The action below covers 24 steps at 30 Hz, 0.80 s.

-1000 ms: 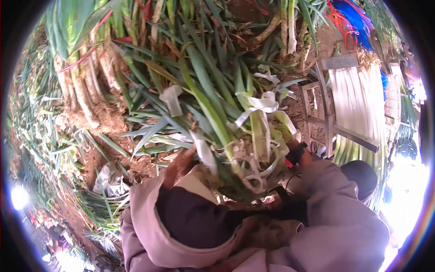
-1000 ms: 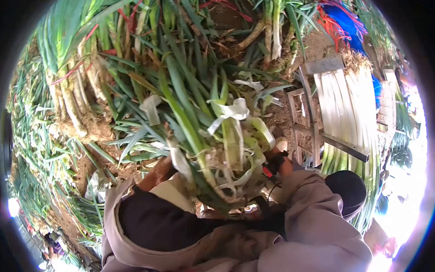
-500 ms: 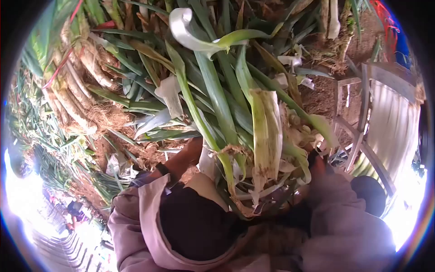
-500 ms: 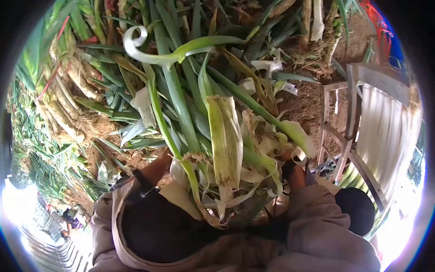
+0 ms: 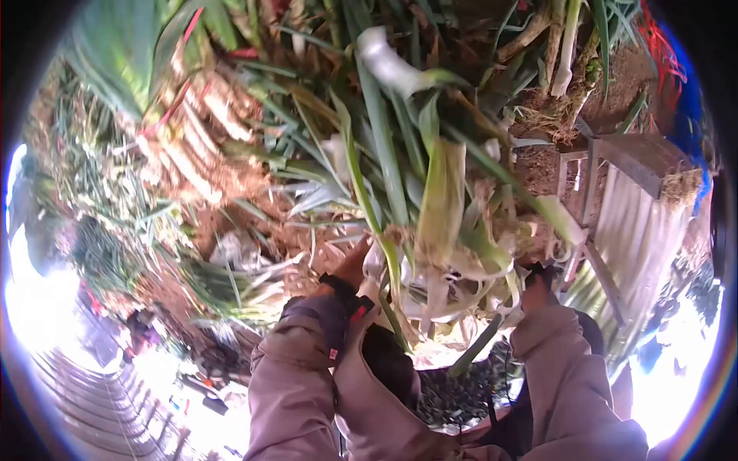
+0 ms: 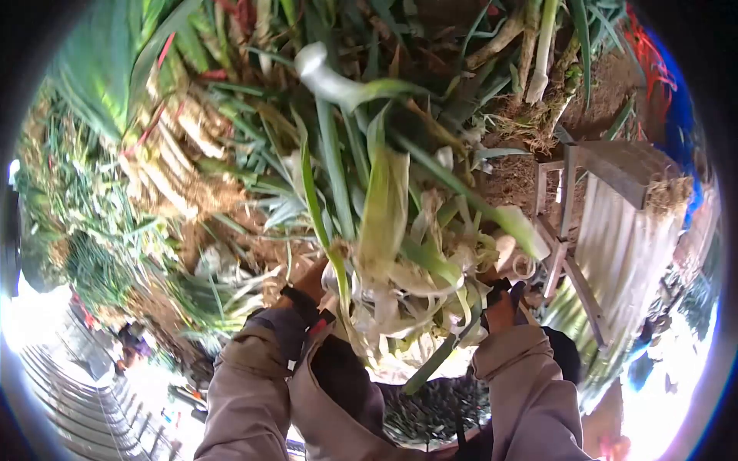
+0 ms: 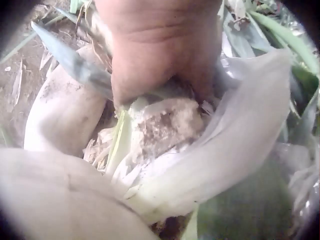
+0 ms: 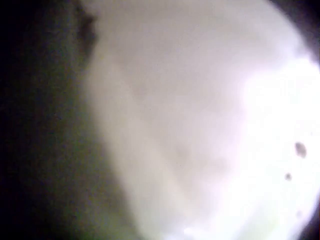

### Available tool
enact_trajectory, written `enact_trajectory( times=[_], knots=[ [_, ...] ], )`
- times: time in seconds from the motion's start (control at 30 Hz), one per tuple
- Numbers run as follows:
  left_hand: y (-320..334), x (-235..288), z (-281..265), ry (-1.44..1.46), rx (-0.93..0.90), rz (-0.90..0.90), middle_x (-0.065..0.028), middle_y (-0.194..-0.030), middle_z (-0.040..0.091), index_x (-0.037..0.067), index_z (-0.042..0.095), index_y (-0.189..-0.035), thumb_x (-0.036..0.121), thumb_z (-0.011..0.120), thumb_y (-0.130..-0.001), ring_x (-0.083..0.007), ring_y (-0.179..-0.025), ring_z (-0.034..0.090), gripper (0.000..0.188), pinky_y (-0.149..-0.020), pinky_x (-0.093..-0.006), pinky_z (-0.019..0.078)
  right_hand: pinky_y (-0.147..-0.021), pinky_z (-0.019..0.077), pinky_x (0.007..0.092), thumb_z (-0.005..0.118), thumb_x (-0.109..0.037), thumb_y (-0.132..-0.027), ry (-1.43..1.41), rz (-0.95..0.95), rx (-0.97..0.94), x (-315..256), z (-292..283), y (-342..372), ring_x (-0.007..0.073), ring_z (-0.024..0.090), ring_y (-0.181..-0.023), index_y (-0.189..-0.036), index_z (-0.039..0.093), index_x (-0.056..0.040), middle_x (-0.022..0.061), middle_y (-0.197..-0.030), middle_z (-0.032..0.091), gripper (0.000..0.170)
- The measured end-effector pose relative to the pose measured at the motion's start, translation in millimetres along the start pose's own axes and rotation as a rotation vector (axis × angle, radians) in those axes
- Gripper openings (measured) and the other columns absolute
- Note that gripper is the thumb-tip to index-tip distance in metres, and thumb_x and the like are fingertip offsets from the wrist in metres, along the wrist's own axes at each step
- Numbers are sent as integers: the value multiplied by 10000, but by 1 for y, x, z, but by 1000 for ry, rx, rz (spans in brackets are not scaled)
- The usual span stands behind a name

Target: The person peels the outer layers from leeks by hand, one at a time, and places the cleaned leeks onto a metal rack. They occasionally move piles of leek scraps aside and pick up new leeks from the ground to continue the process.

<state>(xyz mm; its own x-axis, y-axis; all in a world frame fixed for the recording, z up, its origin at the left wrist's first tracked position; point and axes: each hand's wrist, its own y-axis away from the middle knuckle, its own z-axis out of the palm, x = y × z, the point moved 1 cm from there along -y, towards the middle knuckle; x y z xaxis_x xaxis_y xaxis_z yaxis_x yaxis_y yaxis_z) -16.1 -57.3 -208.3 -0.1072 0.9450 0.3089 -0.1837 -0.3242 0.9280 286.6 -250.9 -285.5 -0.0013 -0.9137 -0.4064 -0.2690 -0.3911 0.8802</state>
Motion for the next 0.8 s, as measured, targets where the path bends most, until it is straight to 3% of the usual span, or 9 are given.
enact_trajectory(
  times=[0.13, 0.3, 0.5, 0.57, 0.63, 0.7, 0.8],
  knots=[
    [34, -2, 28, -2, 45, 41, -171, -1391, 522, 13, 440, -1441, 310, 575, -982, -300, -1260, 534, 563, -1073, -406, 432, -1183, 311, 449, 471, -415, -1029, -51, -3, -14, -45, -36, 77, 356, 314, -1470, -1574, 256, -81, 227, -1595, 302, 675],
    [129, 3, 41, 4, 124, 60, -176, -1408, 516, 3, 444, -1442, 302, 555, -989, -301, -1270, 531, 554, -1081, -399, 424, -1184, 312, 455, 473, -401, -1030, -133, -65, -48, -131, -62, 178, 363, 314, -1470, -1573, 260, -84, 230, -1595, 300, 664],
    [212, 70, 85, 54, 164, 160, -182, -1428, 509, -9, 448, -1443, 294, 531, -997, -302, -1281, 527, 545, -1092, -390, 414, -1185, 313, 463, 475, -385, -1031, -245, -224, -100, -283, -85, 274, 371, 314, -1470, -1571, 265, -87, 234, -1595, 298, 651],
    [226, 130, 113, 5, 161, 297, -184, -1434, 507, -13, 450, -1444, 291, 524, -1000, -302, -1285, 526, 542, -1095, -387, 411, -1185, 314, 466, 475, -380, -1032, -254, -345, -116, -353, -97, 301, 374, 313, -1470, -1571, 267, -88, 235, -1595, 298, 647],
    [246, 230, 144, -75, 163, 513, -185, -1441, 504, -17, 451, -1444, 288, 516, -1003, -302, -1289, 525, 540, -1099, -384, 408, -1186, 314, 469, 476, -374, -1032, -239, -533, -118, -445, -110, 328, 377, 313, -1470, -1570, 269, -89, 236, -1595, 297, 643],
    [274, 379, 161, -228, 255, 872, -187, -1448, 502, -21, 452, -1444, 285, 508, -1006, -303, -1293, 524, 538, -1102, -381, 405, -1186, 314, 471, 476, -369, -1033, -199, -776, -93, -555, -127, 353, 379, 313, -1470, -1570, 270, -90, 238, -1595, 296, 639],
    [374, 630, 140, -489, 671, 1472, -190, -1458, 498, -27, 455, -1445, 281, 496, -1010, -303, -1299, 522, 534, -1108, -377, 400, -1187, 315, 475, 477, -361, -1033, -53, -1305, 25, -783, -165, 415, 383, 313, -1470, -1569, 273, -92, 240, -1595, 295, 633]
  ],
)
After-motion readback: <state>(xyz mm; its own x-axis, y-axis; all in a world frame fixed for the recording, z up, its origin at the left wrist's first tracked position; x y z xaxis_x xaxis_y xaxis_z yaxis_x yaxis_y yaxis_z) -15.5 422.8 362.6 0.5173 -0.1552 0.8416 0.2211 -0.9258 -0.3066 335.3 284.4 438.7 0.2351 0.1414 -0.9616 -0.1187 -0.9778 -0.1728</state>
